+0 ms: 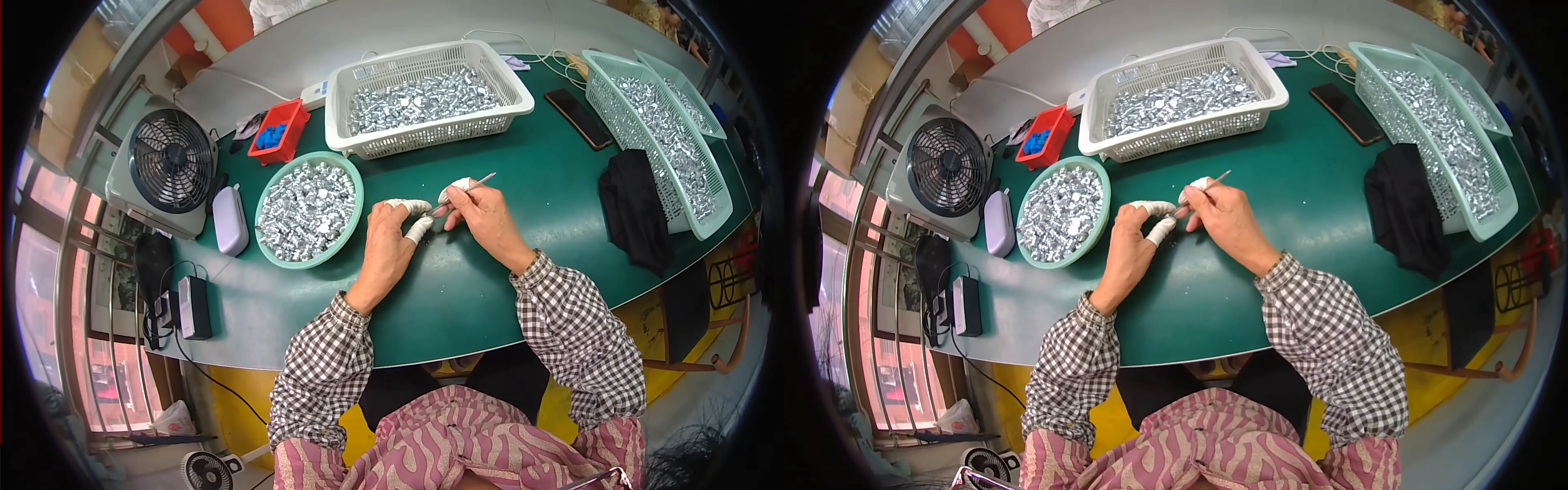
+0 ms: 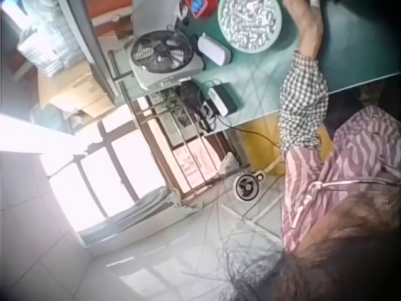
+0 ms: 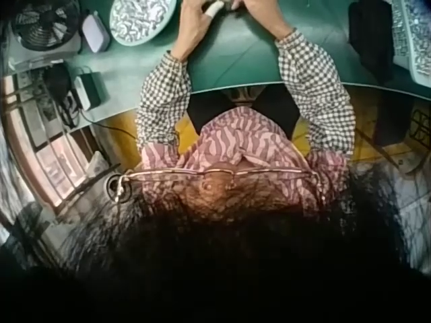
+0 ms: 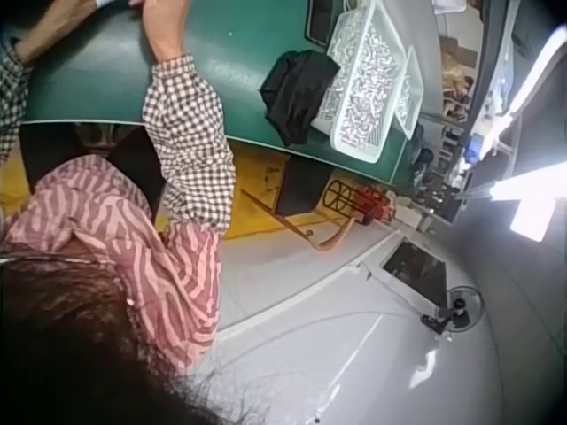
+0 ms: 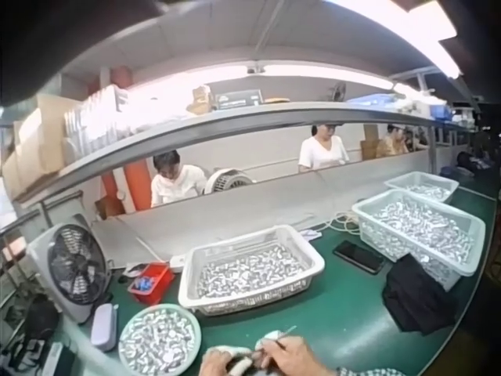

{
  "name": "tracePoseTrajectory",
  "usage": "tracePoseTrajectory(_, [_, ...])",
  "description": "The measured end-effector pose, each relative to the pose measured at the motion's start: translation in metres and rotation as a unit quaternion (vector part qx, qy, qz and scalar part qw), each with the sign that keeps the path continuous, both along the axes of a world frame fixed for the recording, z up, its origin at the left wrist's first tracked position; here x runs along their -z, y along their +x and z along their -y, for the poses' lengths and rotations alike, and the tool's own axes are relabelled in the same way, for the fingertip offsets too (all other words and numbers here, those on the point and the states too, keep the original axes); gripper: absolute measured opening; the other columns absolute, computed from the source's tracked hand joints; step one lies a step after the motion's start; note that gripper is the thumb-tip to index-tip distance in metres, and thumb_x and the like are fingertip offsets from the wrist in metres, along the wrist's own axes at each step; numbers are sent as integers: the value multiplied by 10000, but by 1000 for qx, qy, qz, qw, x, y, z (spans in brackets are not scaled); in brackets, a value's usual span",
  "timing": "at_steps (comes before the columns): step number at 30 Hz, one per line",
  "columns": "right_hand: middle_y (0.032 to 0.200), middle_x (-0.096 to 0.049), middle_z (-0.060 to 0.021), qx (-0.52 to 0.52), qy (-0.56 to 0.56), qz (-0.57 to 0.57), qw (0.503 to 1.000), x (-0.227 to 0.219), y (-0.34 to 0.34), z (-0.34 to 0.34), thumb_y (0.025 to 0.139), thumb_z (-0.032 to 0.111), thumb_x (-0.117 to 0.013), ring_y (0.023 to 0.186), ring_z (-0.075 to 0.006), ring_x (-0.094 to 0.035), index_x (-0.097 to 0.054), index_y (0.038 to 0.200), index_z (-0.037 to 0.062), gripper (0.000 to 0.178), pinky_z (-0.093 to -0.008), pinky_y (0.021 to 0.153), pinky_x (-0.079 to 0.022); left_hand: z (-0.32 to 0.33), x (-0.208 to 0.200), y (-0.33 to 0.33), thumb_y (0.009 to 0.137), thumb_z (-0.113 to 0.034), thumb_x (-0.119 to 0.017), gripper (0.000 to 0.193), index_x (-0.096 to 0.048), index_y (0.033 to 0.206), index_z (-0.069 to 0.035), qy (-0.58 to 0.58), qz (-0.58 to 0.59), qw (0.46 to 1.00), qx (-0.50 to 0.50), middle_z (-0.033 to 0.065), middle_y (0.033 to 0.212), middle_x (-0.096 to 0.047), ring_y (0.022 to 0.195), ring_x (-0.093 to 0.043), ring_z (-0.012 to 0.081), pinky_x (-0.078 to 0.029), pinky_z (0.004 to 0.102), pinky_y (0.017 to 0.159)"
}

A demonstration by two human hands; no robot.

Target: The recorder is using a pointed pick tool to assemble small silver metal components into larger units on a green factory workbench.

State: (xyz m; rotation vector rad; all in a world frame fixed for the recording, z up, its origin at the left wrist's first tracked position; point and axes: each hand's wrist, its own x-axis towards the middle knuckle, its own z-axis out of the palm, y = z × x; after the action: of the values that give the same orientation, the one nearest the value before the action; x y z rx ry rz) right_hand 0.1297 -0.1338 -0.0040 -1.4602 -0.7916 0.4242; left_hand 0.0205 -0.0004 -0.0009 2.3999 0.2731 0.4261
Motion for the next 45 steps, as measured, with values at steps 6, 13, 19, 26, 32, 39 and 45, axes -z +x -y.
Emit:
tracePoseTrajectory(6, [801,-639,-130,-21,59,-171,983,1,7,1,934,236,-449,606,-133,-586,-556,898,-25,285,-239,606,-486,-1,5,-1,822,-99,-607,237,-607,1054,-47,-256,128,957,-46,124,1013,-575,960,-544,265,-425,309,851])
tracePoseTrajectory(13, [825,-640,-129,-40,66,-156,985,0,6,2,925,256,-468,618,-126,-586,-552,917,-12,281,-240,615,-484,-1,4,-3,814,-71,-605,228,-612,1042,-52,-112,144,983,-36,123,1053,-562,1005,-521,247,-411,317,874])
tracePoseTrajectory(19, [816,-632,-116,-63,23,-134,989,1,5,0,903,237,-509,599,-110,-578,-549,926,-9,251,-238,564,-493,-8,9,-3,769,-47,-630,214,-622,981,-70,42,129,991,-21,122,1069,-544,1079,-461,285,-363,360,937])
tracePoseTrajectory(26, [761,-608,-93,-50,-33,-263,963,-6,9,4,884,189,-534,566,-95,-576,-550,912,-16,208,-234,464,-507,-8,14,-4,743,-62,-655,212,-616,952,-55,126,106,986,-11,127,1076,-532,1107,-425,343,-347,406,951])
tracePoseTrajectory(32, [783,-615,-111,-48,24,-306,951,4,15,4,893,181,-522,573,-103,-581,-552,895,-30,213,-239,486,-515,-9,14,-2,739,-58,-656,213,-614,948,-45,123,101,987,4,130,1072,-528,1115,-416,353,-351,408,949])
tracePoseTrajectory(39, [807,-625,-128,-75,-4,-262,962,7,21,3,908,171,-498,588,-111,-588,-552,895,-38,217,-240,497,-516,-6,9,0,735,-42,-654,195,-618,925,-15,100,90,991,7,131,1072,-539,1056,-477,313,-383,374,918])
tracePoseTrajectory(45, [806,-628,-131,-74,11,-216,974,4,19,2,895,149,-498,572,-126,-595,-560,904,-47,206,-244,480,-512,-1,11,-4,738,-39,-651,181,-621,914,-6,109,155,982,-18,142,1049,-554,1028,-495,307,-403,371,884])
